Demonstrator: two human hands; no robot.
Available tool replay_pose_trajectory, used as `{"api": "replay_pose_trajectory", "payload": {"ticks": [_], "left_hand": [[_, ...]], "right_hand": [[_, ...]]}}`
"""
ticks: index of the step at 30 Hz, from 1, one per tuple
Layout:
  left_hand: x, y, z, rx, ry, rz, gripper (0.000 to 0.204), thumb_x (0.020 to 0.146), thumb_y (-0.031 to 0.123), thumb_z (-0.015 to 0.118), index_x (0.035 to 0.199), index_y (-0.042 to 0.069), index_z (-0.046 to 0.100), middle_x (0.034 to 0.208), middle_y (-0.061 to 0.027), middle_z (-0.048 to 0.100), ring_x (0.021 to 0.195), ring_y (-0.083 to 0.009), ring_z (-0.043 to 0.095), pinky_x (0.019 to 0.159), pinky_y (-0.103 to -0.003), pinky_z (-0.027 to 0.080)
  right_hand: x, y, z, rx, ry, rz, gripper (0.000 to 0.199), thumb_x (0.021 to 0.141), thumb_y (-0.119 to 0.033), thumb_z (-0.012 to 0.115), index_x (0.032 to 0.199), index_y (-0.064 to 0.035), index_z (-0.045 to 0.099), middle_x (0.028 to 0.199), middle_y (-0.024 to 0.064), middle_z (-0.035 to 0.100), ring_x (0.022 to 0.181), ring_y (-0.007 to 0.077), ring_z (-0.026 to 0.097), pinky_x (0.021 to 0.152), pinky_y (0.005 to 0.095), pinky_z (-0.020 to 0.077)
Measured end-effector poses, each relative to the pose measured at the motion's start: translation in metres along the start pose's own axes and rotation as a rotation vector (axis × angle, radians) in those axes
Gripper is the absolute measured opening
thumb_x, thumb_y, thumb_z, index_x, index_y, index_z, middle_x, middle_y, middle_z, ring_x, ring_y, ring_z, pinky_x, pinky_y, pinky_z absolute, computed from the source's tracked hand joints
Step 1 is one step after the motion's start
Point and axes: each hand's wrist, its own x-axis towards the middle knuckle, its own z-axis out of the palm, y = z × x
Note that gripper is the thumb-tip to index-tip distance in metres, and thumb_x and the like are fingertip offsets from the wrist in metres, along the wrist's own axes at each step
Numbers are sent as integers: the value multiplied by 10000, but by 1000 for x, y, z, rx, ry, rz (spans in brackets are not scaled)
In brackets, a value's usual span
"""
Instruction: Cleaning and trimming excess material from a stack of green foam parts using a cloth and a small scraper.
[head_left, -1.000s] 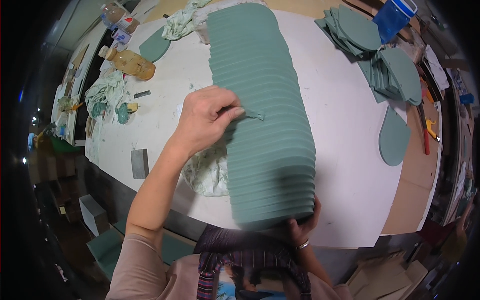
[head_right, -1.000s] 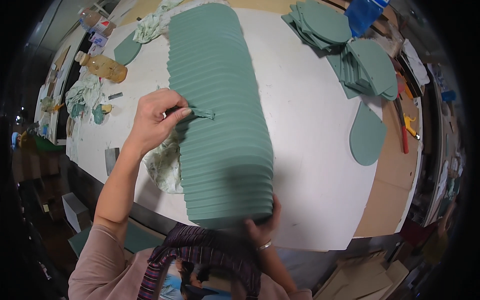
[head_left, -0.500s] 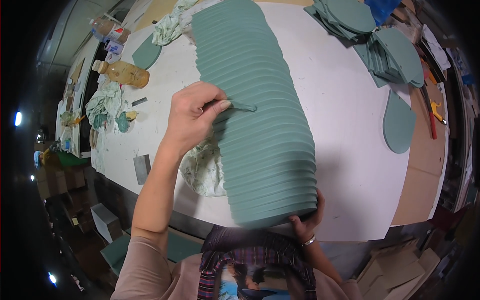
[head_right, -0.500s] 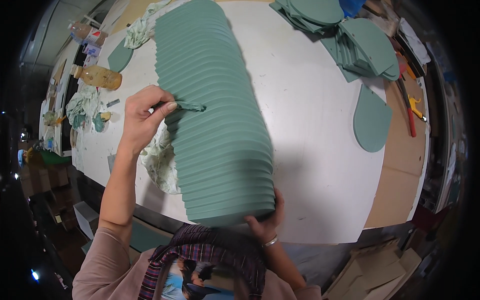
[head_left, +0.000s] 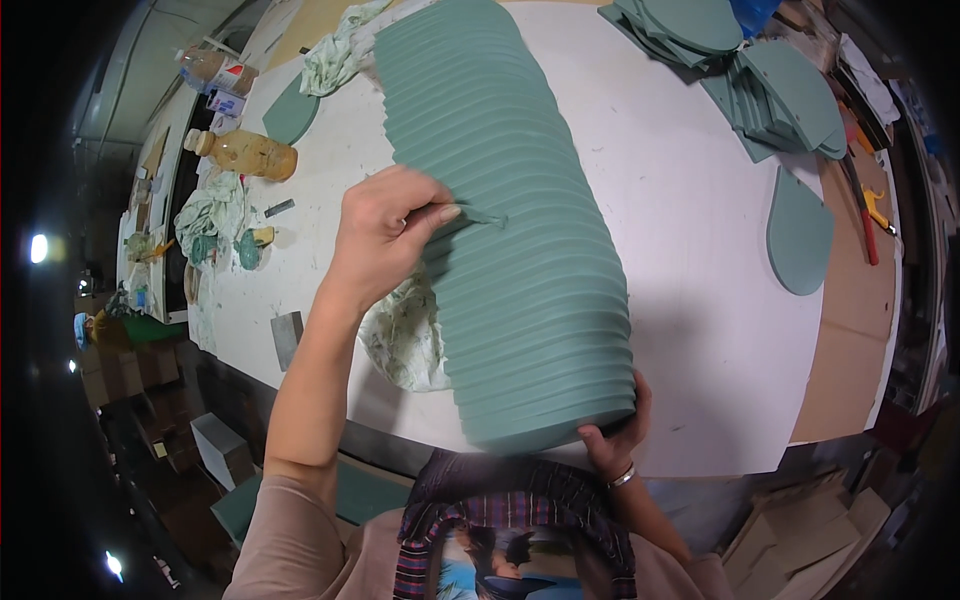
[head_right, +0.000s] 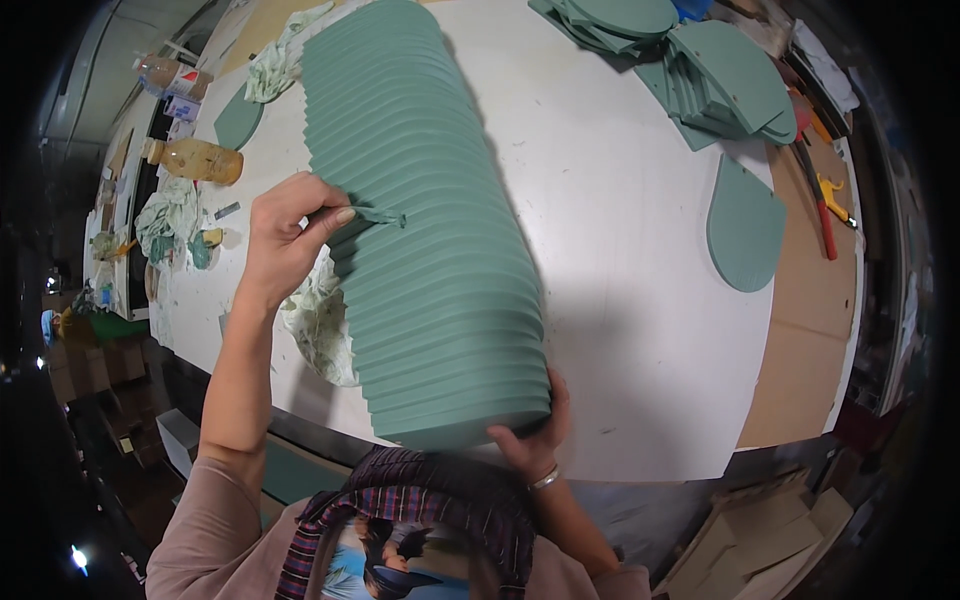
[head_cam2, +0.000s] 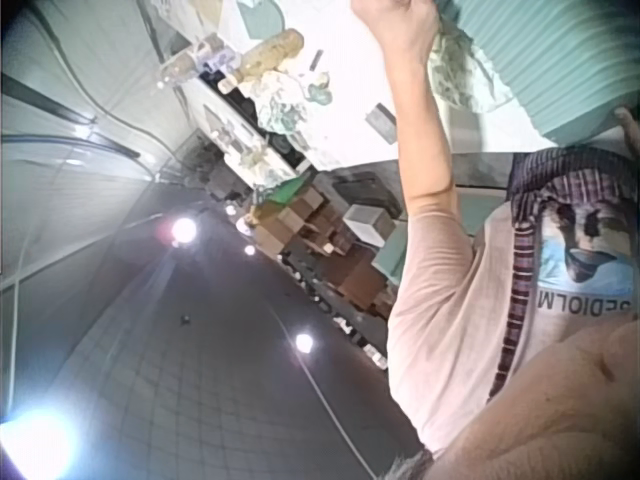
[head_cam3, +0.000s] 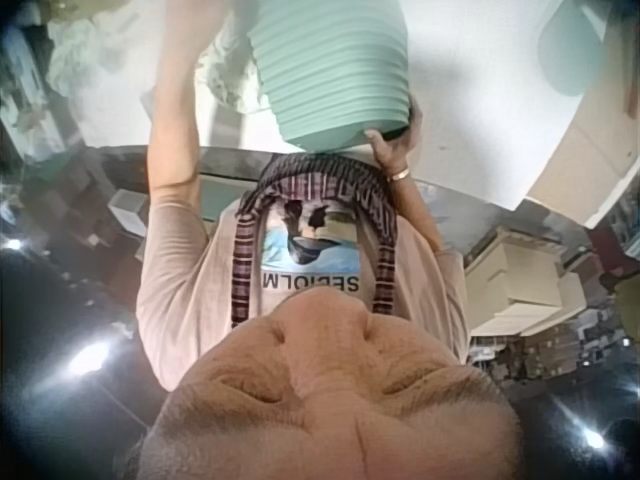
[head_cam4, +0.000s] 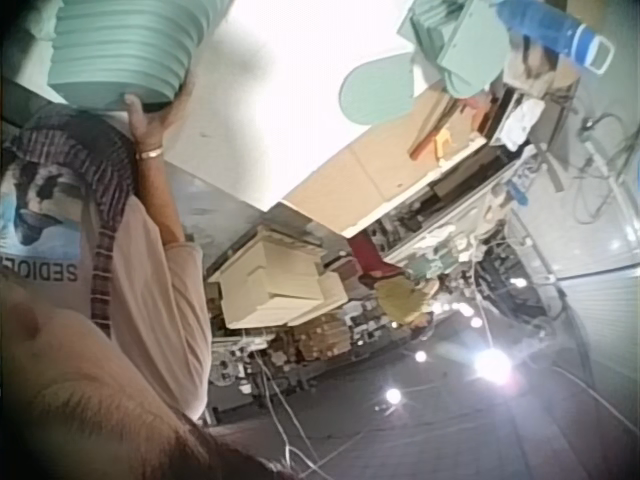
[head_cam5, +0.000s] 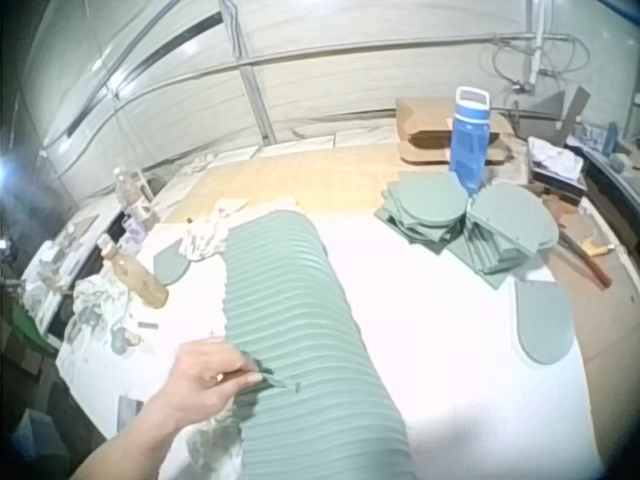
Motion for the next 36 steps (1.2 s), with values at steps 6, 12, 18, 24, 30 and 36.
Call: {"api": "replay_pose_trajectory", "payload": {"ticks": [6, 12, 18, 24, 30, 36], "left_hand": [[0, 4, -2, -11, 22, 3, 104, 775, 1, 745, 808, -12, 648, 703, -76, 602, 639, -204, 523, 586, -322, 411], [-5, -1, 3, -36, 47, -68, 108, 795, 8, 746, 824, -32, 650, 712, -65, 602, 645, -165, 524, 596, -292, 409], [-6, 1, 1, -49, 25, -115, 89, 793, 12, 743, 815, -25, 664, 710, -93, 619, 633, -201, 547, 584, -312, 428], [-8, 3, 0, -57, 75, -96, 85, 797, 16, 743, 810, -22, 668, 707, -89, 623, 625, -192, 550, 583, -305, 432], [-7, 0, 6, -64, 61, -125, 96, 811, 18, 743, 814, -30, 660, 706, -62, 618, 639, -145, 534, 598, -280, 424], [-15, -4, 6, -96, 61, -160, 118, 830, 49, 745, 818, -32, 659, 712, -29, 619, 655, -106, 513, 617, -253, 413]], "right_hand": [[-1, 3, 0, 18, 3, -2, 1082, 684, -604, 827, 1406, 84, 409, 1291, 188, 542, 1174, 289, 540, 1010, 418, 430], [1, 0, 2, 57, -5, -13, 1041, 702, -563, 824, 1406, 82, 409, 1277, 177, 545, 1170, 282, 540, 1004, 417, 435], [1, 3, 1, 59, -3, -37, 1024, 717, -540, 821, 1407, 89, 401, 1279, 171, 543, 1162, 274, 544, 997, 412, 443], [-1, 8, 2, 47, -5, -72, 1035, 724, -535, 821, 1420, 98, 387, 1285, 179, 545, 1159, 273, 548, 987, 407, 454], [-1, 7, 2, 20, -13, -86, 1044, 729, -542, 815, 1425, 102, 378, 1312, 192, 530, 1168, 285, 548, 994, 417, 454], [0, 7, -1, -12, -20, -106, 1020, 736, -516, 807, 1431, 92, 374, 1342, 207, 511, 1187, 307, 540, 1006, 428, 449]]}}
